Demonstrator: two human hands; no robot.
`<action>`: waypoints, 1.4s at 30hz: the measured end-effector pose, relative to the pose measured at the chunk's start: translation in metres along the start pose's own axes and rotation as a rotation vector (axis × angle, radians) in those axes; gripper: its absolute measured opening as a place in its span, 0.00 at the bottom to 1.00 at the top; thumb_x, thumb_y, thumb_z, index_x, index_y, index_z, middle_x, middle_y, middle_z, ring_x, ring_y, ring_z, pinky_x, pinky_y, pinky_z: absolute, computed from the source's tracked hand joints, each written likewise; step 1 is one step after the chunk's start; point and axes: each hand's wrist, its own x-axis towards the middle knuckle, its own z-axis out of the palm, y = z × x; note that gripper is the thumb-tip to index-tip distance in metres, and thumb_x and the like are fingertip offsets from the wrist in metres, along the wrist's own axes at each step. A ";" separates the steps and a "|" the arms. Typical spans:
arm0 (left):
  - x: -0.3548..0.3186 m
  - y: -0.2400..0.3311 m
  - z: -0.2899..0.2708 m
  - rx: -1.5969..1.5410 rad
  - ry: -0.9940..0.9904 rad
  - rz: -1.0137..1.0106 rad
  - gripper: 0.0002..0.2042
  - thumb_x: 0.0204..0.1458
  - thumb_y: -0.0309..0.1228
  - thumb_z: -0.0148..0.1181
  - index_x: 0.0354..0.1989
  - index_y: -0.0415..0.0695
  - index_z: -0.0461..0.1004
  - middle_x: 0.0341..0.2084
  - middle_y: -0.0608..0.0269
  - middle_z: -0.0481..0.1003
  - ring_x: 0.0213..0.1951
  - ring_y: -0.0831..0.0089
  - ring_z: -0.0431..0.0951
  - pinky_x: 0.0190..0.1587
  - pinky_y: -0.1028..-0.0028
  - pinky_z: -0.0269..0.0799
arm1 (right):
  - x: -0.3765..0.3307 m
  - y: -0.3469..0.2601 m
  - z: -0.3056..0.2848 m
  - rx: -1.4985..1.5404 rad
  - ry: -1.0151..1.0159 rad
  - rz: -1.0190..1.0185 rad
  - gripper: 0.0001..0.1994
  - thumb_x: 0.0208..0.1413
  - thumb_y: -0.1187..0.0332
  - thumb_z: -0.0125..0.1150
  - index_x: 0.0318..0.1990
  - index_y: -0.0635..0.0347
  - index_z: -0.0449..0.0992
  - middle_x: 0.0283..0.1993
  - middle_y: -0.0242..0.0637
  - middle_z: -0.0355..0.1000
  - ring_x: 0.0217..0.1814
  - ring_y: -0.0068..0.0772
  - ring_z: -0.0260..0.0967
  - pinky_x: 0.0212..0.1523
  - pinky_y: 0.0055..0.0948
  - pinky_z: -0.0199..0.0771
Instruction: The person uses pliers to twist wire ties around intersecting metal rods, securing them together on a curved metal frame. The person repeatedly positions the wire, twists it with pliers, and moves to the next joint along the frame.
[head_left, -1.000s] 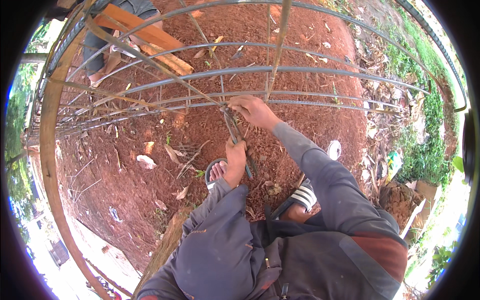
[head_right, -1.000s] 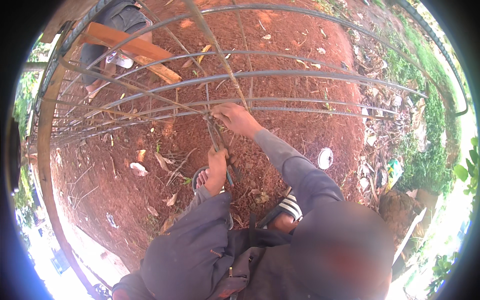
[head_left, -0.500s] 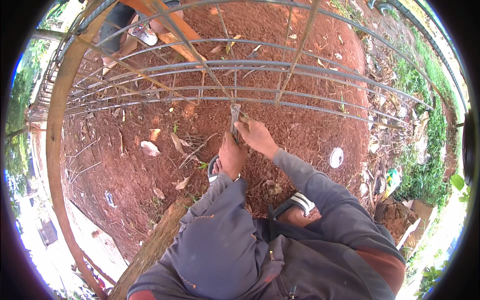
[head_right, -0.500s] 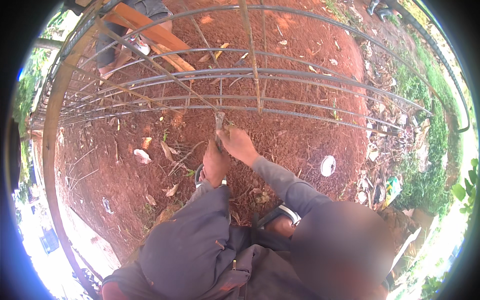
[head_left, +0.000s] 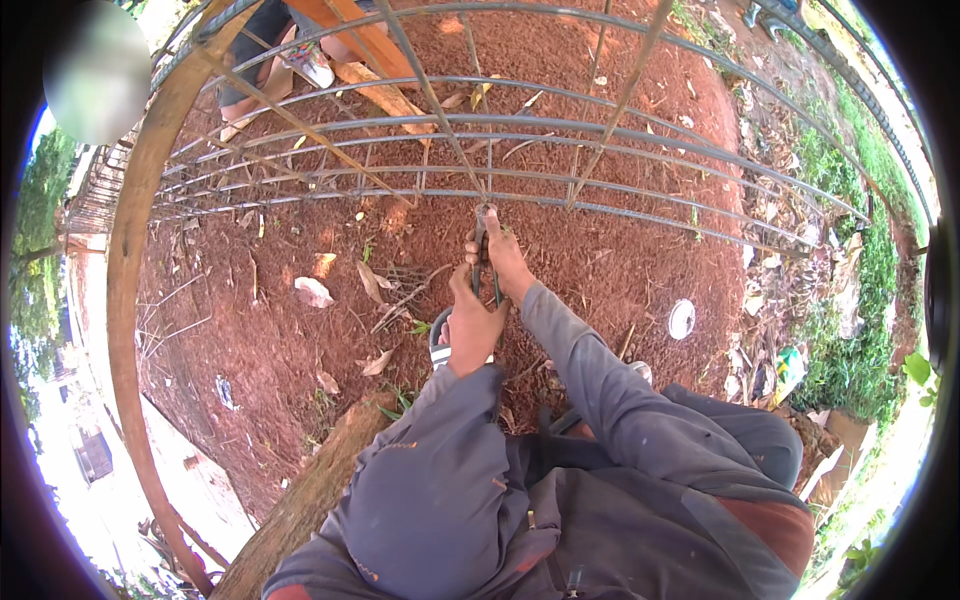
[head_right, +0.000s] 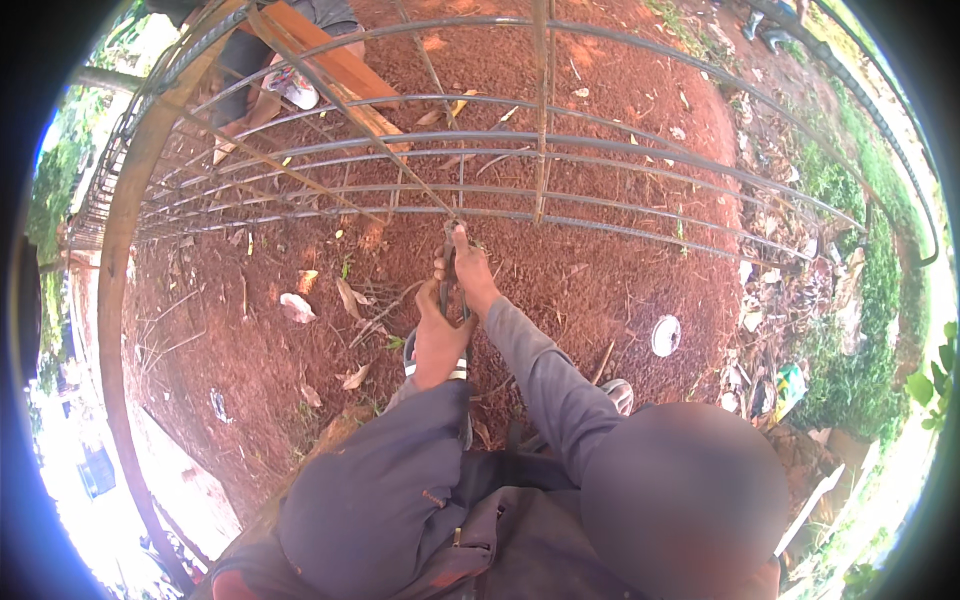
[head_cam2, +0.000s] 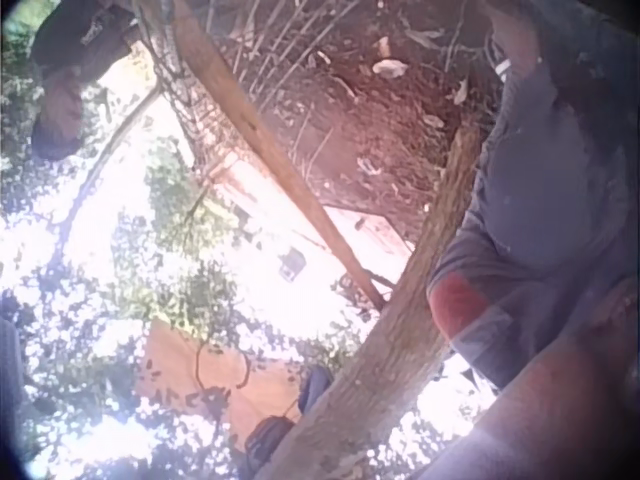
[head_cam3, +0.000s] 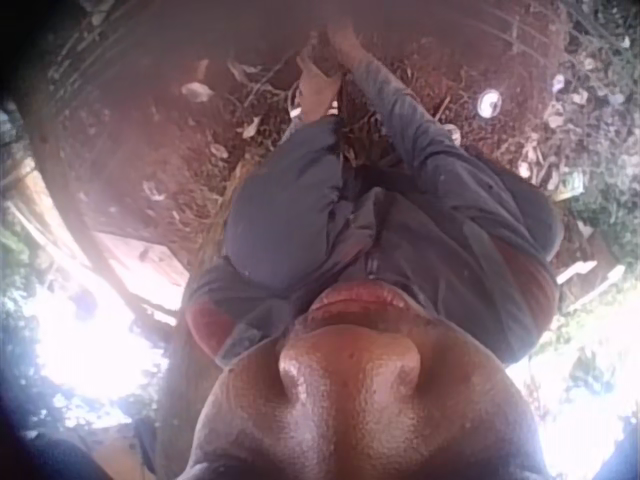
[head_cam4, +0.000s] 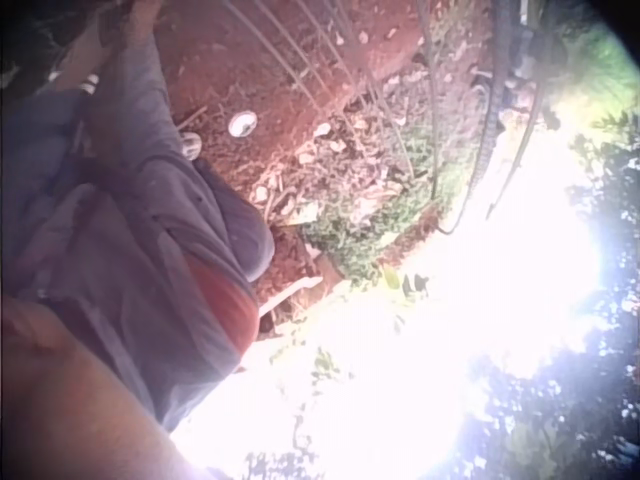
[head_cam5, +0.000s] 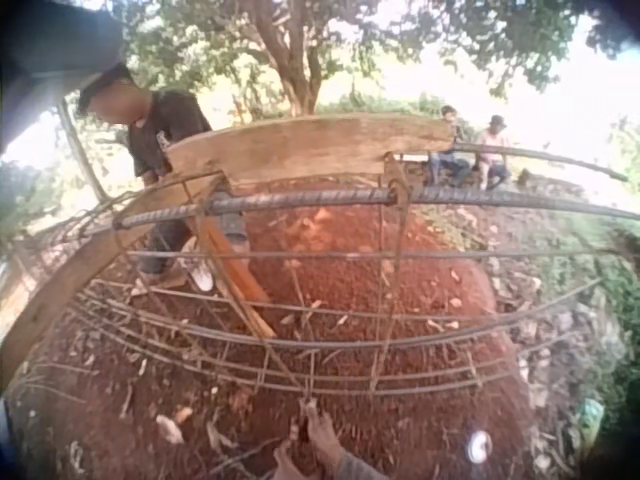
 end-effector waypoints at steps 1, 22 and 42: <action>-0.006 -0.007 -0.010 -0.057 -0.088 -0.152 0.36 0.46 0.34 0.70 0.61 0.35 0.57 0.41 0.47 0.76 0.35 0.55 0.81 0.39 0.60 0.76 | 0.004 0.004 0.001 0.157 -0.080 -0.001 0.28 0.66 0.37 0.44 0.39 0.57 0.70 0.25 0.24 0.65 0.21 0.21 0.62 0.24 0.23 0.67; 0.041 0.047 -0.090 -0.973 -0.752 -0.959 0.05 0.50 0.25 0.51 0.35 0.43 0.64 0.19 0.72 0.59 0.17 0.84 0.56 0.17 0.79 0.53 | -0.032 -0.038 -0.031 0.246 -0.202 0.179 0.22 0.69 0.53 0.50 0.52 0.66 0.73 0.43 0.43 0.78 0.44 0.37 0.79 0.42 0.39 0.85; 0.020 -0.001 -0.022 -0.787 -0.779 -0.550 0.30 0.47 0.17 0.51 0.64 0.35 0.60 0.47 0.57 0.70 0.41 0.74 0.75 0.52 0.63 0.79 | -0.010 -0.009 -0.019 -0.317 0.038 -0.176 0.33 0.49 0.58 0.74 0.59 0.68 0.71 0.44 0.37 0.76 0.45 0.33 0.72 0.50 0.33 0.71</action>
